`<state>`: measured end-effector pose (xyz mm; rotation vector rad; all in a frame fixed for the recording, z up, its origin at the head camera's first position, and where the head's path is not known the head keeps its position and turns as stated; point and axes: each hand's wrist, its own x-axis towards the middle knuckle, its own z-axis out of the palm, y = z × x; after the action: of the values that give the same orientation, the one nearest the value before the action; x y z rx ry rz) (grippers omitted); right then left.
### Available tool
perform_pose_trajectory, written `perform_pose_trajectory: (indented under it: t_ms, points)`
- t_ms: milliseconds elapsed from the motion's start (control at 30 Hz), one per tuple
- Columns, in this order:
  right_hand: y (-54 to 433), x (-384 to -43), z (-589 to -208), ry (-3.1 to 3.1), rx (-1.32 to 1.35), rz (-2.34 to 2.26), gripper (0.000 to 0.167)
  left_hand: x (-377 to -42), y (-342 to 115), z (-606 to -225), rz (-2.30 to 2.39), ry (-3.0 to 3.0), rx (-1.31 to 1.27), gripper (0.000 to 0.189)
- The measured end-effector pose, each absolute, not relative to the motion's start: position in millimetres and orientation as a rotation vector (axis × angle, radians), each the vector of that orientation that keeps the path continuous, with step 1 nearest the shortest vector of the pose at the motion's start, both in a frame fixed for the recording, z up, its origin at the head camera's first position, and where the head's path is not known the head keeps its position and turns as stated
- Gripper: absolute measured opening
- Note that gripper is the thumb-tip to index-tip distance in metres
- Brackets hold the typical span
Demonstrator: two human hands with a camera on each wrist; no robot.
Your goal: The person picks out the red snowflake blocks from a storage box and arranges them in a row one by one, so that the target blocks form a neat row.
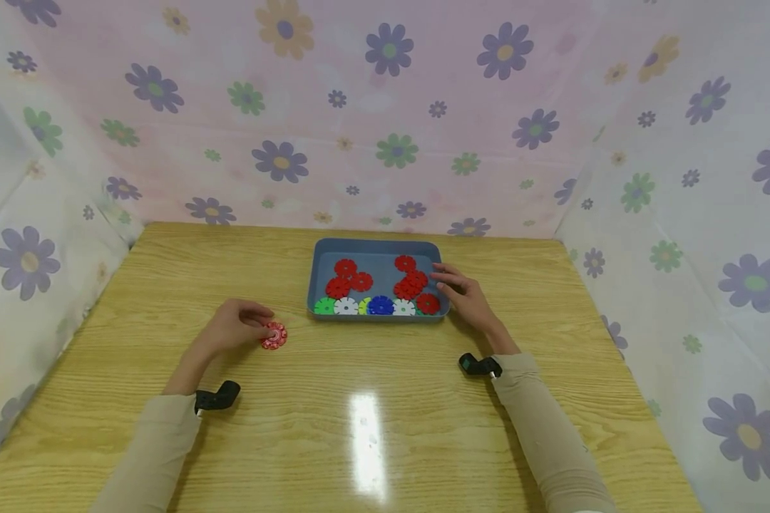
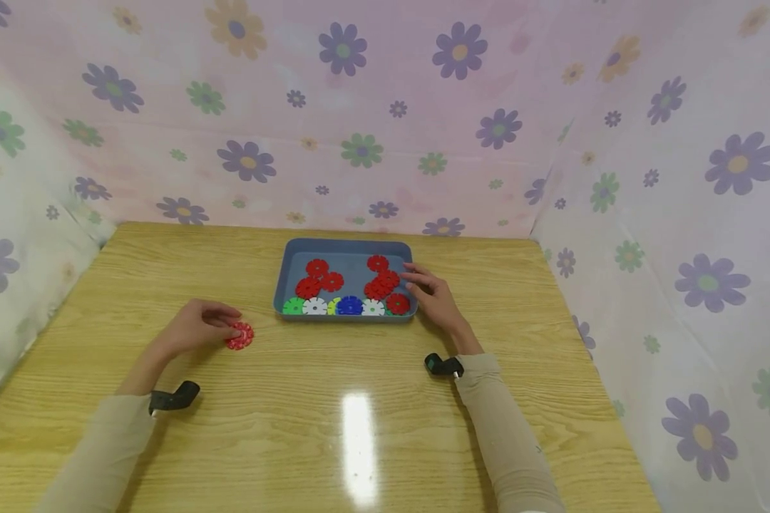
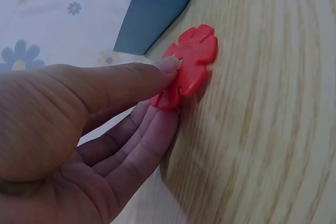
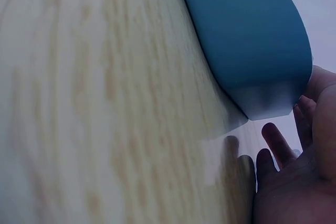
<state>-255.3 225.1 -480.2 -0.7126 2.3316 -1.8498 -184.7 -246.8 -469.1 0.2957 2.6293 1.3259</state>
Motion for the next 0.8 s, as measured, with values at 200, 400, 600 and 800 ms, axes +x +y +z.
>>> perform_pose_trajectory:
  t_ms: [200, 400, 600, 800]
  points:
    - [224.7, -255.7, -481.1, 2.32, -0.687, -1.865, 0.032, -181.6, -251.9, -467.7, 1.335, 2.66, 0.252, 0.033]
    - [224.0, -255.0, -480.5, 2.331, -0.693, -1.864, 0.032, -181.9, -254.5, -471.5, 1.359, 2.686, 0.219, 0.031]
    - [224.5, -256.1, -481.7, 2.322, -0.698, -1.865, 0.032, -182.8, -252.5, -471.9, 1.387, 2.673, 0.185, 0.029]
    - [225.2, -256.1, -480.9, 2.318, -0.69, -1.868, 0.032, -182.0, -249.5, -470.2, 1.402, 2.666, 0.193, 0.029]
